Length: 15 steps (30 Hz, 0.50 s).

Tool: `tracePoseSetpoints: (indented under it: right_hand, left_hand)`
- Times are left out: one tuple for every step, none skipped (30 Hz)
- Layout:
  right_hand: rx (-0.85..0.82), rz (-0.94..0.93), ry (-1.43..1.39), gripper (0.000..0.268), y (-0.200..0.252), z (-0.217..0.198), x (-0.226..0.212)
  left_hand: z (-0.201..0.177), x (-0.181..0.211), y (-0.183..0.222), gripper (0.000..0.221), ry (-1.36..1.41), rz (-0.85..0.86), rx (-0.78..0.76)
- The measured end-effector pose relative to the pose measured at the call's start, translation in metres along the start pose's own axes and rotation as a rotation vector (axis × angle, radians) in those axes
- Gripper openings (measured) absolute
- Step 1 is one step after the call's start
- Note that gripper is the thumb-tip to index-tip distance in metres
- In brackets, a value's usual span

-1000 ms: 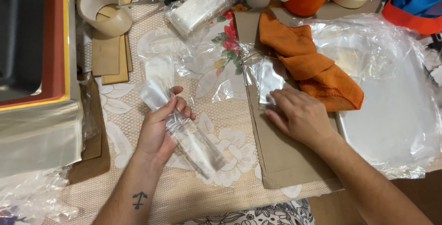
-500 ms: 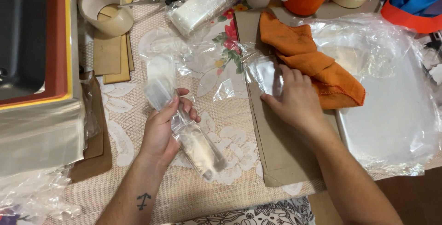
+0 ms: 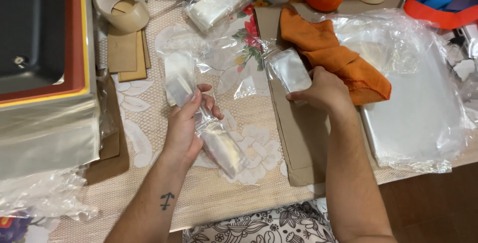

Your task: Sorting and packing small plastic bags into larger plastic sleeves on a workspace table.

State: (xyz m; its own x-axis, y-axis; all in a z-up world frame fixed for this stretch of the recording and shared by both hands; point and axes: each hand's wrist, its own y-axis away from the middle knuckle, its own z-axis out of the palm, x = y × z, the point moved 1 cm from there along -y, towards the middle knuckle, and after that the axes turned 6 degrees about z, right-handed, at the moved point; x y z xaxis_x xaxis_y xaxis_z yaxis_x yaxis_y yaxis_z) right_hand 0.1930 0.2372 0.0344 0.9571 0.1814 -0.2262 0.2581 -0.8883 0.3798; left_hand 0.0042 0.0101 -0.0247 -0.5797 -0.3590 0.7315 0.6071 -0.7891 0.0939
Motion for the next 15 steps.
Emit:
tracePoseSetpoints:
  right_hand:
    - [0.007,-0.004,-0.001,0.087,0.004,-0.002,-0.003]
    - [-0.001,-0.014,-0.006,0.087,0.007,-0.004,-0.006]
    - [-0.013,-0.021,-0.008,0.086,0.012,-0.004,-0.007]
    - [-0.011,-0.022,-0.006,0.086,0.018,-0.007,-0.011]
    - [0.000,-0.014,-0.021,0.081,0.024,-0.010,-0.015]
    - [0.010,-0.007,-0.037,0.076,0.029,-0.013,-0.019]
    - [0.010,-0.008,-0.036,0.076,0.018,-0.006,-0.014]
    - [0.024,-0.041,-0.079,0.071,0.007,0.000,-0.009]
    - [0.039,-0.071,-0.125,0.069,-0.004,0.006,-0.004]
    - [0.040,-0.069,-0.126,0.069,-0.018,0.016,0.004]
    - [0.051,-0.113,-0.213,0.055,-0.032,0.026,0.011]
    - [0.062,-0.156,-0.300,0.042,-0.047,0.035,0.017]
    - [0.063,-0.162,-0.302,0.042,-0.041,0.034,0.015]
    - [0.075,-0.132,-0.376,0.038,-0.035,0.032,0.014]
    - [0.085,-0.099,-0.451,0.034,-0.029,0.031,0.014]
  left_hand:
    - [0.001,0.001,0.000,0.027,0.002,0.006,-0.004]
    - [0.002,0.002,0.000,0.027,0.000,0.011,-0.004]
    - [0.002,0.002,0.002,0.026,-0.001,0.012,-0.001]
    - [0.002,0.001,0.002,0.026,0.002,0.013,-0.001]
    - [0.002,0.000,0.001,0.026,-0.005,0.013,-0.005]
    - [0.001,-0.001,0.001,0.026,-0.011,0.013,-0.010]
    - [0.001,-0.001,0.001,0.026,-0.010,0.014,-0.008]
    - [0.001,-0.002,0.001,0.026,-0.007,0.001,-0.015]
    - [0.002,-0.002,0.000,0.027,-0.005,-0.016,-0.024]
    - [0.001,-0.003,0.001,0.027,-0.005,-0.017,-0.025]
    - [0.001,-0.004,0.000,0.027,-0.008,-0.024,-0.022]
    - [0.000,-0.004,0.000,0.027,-0.010,-0.030,-0.019]
    - [0.000,-0.004,-0.001,0.027,-0.013,-0.024,-0.018]
    - [-0.001,-0.004,-0.001,0.027,-0.009,-0.024,-0.008]
    - [-0.001,-0.005,-0.002,0.028,-0.005,-0.025,0.002]
